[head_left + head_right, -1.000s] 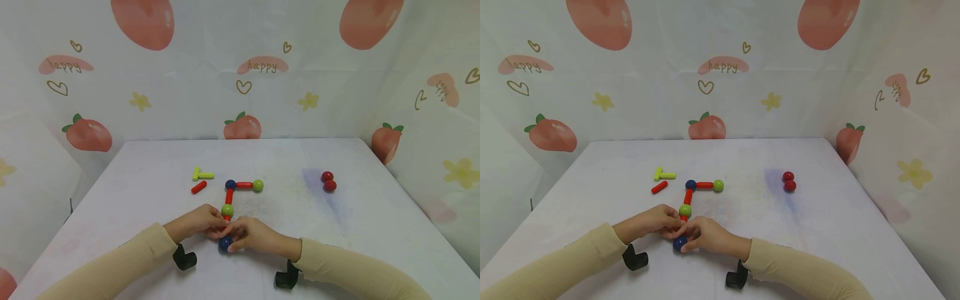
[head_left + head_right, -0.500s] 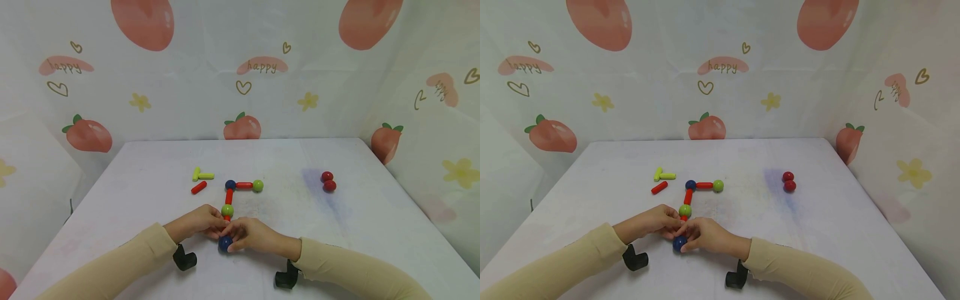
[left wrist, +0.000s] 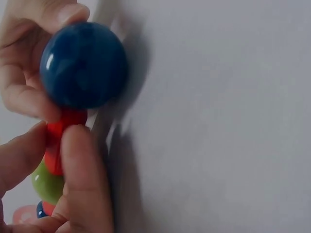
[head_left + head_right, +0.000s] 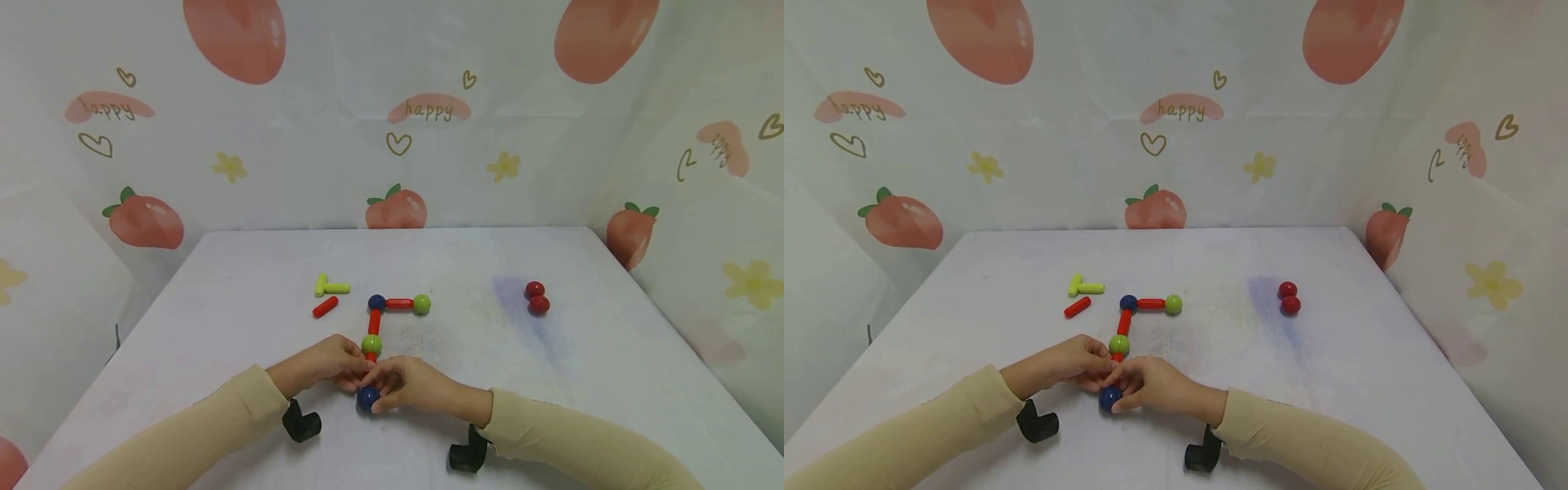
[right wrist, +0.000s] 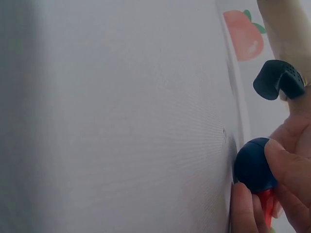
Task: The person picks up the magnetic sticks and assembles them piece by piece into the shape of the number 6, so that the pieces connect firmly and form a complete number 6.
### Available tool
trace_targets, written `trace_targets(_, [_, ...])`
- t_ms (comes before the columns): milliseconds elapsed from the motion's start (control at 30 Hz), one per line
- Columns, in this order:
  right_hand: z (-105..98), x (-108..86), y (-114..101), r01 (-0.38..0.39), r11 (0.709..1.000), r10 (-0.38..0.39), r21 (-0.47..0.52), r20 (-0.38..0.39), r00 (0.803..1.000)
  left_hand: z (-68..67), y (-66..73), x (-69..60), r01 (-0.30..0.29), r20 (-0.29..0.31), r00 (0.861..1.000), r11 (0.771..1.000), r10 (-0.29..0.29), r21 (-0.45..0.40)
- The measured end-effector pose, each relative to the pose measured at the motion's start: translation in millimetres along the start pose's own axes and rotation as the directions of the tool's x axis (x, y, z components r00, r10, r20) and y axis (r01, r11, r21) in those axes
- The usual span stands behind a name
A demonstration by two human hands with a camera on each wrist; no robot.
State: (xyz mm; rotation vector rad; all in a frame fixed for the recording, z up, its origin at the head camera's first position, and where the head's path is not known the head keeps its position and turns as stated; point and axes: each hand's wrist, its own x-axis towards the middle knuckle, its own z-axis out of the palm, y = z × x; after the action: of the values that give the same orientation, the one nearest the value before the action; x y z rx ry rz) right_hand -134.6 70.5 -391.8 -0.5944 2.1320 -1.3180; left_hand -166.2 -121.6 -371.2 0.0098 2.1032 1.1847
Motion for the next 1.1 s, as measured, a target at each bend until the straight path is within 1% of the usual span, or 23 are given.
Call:
trace_targets(100, [0.3, 0.2, -0.1, -0.006, 1.0, 0.006, 0.006, 0.004, 1.0, -2.4, 2.4, -1.4, 0.002, -0.055, 0.998, 0.998, 0.001, 0.058])
trace_targets(167, [0.3, 0.4, -0.1, -0.013, 1.0, 0.013, 0.012, 0.005, 1.0, -7.0, 5.2, -2.2, 0.0, -0.098, 0.995, 0.995, 0.009, 0.097])
trace_targets(300, [0.2, 1.0, 0.4, -0.028, 0.999, 0.028, 0.019, 0.002, 1.0, -23.1, 12.3, -3.6, -0.009, -0.18, 0.983, 0.991, 0.033, 0.132])
trace_targets(400, [0.1, 1.1, 0.9, -0.033, 0.999, 0.033, 0.024, 0.0, 0.999, -37.6, 17.5, -5.8, -0.027, -0.242, 0.969, 0.99, 0.06, 0.138])
trace_targets(467, [-0.1, 1.0, 1.0, -0.033, 0.999, 0.033, 0.027, 0.001, 0.999, -47.1, 19.4, -7.3, -0.041, -0.282, 0.956, 0.99, 0.077, 0.131])
trace_targets(600, [-0.3, 0.4, 0.2, -0.039, 0.999, 0.039, 0.035, 0.003, 0.999, -63.9, 17.5, -9.5, -0.099, -0.342, 0.931, 0.99, 0.129, 0.104])
trace_targets(700, [-0.4, 0.0, -0.7, -0.045, 0.998, 0.044, 0.035, 0.003, 0.999, -73.3, 12.9, -9.5, -0.146, -0.372, 0.912, 0.983, 0.176, 0.107])
trace_targets(800, [-0.4, -0.2, -1.0, -0.041, 0.999, 0.041, 0.028, 0.003, 0.999, -79.0, 8.3, -7.4, -0.167, -0.39, 0.899, 0.979, 0.201, 0.12])
trace_targets(933, [-0.4, -0.1, -0.5, -0.033, 0.999, 0.033, 0.025, 0.006, 0.999, -82.1, 2.0, -2.7, -0.143, -0.401, 0.894, 0.975, 0.2, 0.169])
trace_targets(1033, [-0.4, 0.0, -0.1, -0.031, 0.999, 0.03, 0.029, 0.008, 1.0, -82.9, -3.1, 2.4, -0.105, -0.415, 0.89, 0.972, 0.186, 0.21])
trace_targets(1100, [-0.4, 0.2, 0.0, -0.031, 0.999, 0.031, 0.032, 0.01, 0.999, -83.3, -5.7, 6.1, -0.084, -0.42, 0.891, 0.971, 0.174, 0.224])
